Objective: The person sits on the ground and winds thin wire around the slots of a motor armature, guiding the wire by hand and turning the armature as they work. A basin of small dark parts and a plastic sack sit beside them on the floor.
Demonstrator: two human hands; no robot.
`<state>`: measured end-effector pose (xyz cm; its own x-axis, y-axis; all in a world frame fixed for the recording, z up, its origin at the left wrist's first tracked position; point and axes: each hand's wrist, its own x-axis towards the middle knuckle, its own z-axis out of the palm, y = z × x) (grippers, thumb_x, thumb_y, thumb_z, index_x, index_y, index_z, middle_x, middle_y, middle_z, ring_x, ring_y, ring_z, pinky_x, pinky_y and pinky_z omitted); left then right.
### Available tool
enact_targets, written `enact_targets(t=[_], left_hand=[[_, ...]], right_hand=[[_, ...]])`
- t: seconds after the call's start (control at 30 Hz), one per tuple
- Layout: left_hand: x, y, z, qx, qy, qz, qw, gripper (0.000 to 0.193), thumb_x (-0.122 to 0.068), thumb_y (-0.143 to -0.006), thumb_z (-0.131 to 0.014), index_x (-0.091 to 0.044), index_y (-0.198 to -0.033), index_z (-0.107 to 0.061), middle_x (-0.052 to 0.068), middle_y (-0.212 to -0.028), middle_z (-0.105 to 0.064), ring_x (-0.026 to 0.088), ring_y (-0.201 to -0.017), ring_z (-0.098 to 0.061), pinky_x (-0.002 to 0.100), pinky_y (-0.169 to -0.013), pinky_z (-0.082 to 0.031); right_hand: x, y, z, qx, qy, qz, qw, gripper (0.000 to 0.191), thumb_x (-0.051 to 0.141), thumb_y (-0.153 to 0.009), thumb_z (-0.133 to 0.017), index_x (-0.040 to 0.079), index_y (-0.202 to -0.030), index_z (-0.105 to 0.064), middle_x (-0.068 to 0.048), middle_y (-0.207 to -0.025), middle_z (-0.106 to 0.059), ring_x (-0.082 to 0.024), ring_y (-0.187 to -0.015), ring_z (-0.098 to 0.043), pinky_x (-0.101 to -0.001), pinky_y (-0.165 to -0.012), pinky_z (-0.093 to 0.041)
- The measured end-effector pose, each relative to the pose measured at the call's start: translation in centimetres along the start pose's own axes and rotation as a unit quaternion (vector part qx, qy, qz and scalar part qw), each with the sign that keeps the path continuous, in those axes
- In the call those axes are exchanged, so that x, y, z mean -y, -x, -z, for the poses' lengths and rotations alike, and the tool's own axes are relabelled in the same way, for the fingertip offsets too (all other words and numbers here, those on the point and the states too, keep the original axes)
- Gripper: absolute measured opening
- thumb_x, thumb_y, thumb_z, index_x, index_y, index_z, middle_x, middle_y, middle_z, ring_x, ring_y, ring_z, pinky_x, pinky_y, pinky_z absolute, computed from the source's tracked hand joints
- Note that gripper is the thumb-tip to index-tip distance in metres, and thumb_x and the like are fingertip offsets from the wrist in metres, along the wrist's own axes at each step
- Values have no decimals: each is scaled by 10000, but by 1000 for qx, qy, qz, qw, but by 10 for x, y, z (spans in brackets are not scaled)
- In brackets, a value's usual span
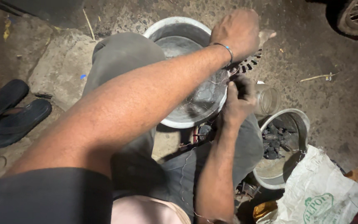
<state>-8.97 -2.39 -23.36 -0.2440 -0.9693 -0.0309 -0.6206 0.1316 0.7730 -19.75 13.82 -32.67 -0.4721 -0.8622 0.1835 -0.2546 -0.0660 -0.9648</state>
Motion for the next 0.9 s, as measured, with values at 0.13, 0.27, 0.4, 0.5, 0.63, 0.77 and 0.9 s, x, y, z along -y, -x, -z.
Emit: enact_targets(t=[0.13, 0.27, 0.4, 0.5, 0.63, 0.77, 0.9], left_hand=[[1, 1, -4, 36, 0, 1, 999, 536, -602, -851, -689, -72, -897, -758, 181, -944, -741, 346, -933, -730, 446, -831, -581], [2, 1, -9, 36, 6, 27, 999, 524, -620, -812, -691, -111, -911, -768, 157, -966, -732, 341, -946, -714, 455, -806, -572], [5, 1, -10, 60, 17, 38, 997, 482, -590, -848, -679, -119, -881, -773, 147, -958, -745, 320, -939, -732, 445, -821, -578], [7, 3, -9, 44, 1, 48, 998, 444, -561, -824, -699, -129, -897, -773, 150, -956, -743, 334, -950, -721, 449, -820, -576], [7, 5, -12, 16, -18, 10, 1000, 427, -533, -838, -695, -119, -910, -771, 149, -946, -752, 332, -937, -731, 451, -827, -578], [6, 0, -17, 75, -15, 26, 997, 475, -579, -882, -649, -120, -902, -772, 130, -949, -756, 293, -945, -736, 436, -858, -567], [13, -1, -18, 61, -39, 20, 997, 436, -558, -871, -673, -142, -942, -780, 133, -1023, -740, 324, -1002, -708, 445, -863, -562]], right_hand=[[18, 5, -7, -19, -96, -25, 995, 153, -3, -947, -709, -23, -1091, -662, -70, -958, -721, -129, -819, -692, -253, -762, -575], [17, 6, -17, -59, -70, -21, 996, 90, -4, -955, -722, -35, -1022, -671, -80, -898, -705, -129, -741, -655, -269, -654, -561], [11, 7, -14, -59, -69, -19, 996, 79, -2, -953, -724, -33, -1018, -691, -69, -898, -693, -113, -740, -623, -252, -657, -525], [9, 11, -15, -69, -94, -20, 993, 78, -3, -967, -724, -27, -1036, -695, -61, -943, -701, -105, -800, -634, -242, -724, -533], [11, 12, -21, -88, -70, -25, 993, 69, 8, -982, -727, -27, -1031, -696, -48, -915, -686, -91, -753, -592, -229, -659, -481], [14, 10, -21, -95, -117, -89, 985, 71, 33, -971, -691, -6, -1027, -671, -35, -856, -668, -98, -675, -598, -236, -584, -495], [17, 13, -21, -95, -72, -72, 990, 62, 43, -984, -677, -2, -1026, -674, -28, -878, -667, -85, -688, -579, -231, -584, -478]])
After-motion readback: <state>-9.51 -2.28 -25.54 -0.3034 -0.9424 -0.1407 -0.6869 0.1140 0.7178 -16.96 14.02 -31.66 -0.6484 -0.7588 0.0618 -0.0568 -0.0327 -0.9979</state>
